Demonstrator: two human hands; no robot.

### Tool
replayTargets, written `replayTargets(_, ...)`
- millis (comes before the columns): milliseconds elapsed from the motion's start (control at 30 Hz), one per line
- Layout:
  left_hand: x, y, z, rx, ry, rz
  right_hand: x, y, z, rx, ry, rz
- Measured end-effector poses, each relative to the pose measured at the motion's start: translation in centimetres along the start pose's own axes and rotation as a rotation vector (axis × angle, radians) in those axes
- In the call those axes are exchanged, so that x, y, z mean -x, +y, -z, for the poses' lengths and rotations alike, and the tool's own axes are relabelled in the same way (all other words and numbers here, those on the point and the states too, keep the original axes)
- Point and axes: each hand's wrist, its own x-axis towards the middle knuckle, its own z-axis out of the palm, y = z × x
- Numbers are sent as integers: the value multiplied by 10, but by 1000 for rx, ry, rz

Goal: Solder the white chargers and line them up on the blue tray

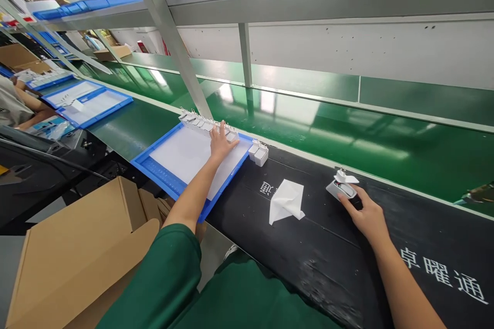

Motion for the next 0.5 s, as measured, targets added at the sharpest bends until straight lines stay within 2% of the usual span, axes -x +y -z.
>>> replayTargets(167, 13, -7, 2, 14, 42, 116, 0, -1, 2, 7, -37, -56)
replayTargets(333, 8, -14, 3, 49, 55, 208, 1, 1, 1, 5, -18, -25)
replayTargets(500, 4, -7, 14, 48, 27, 197, 2, 4, -1, 28, 7, 35)
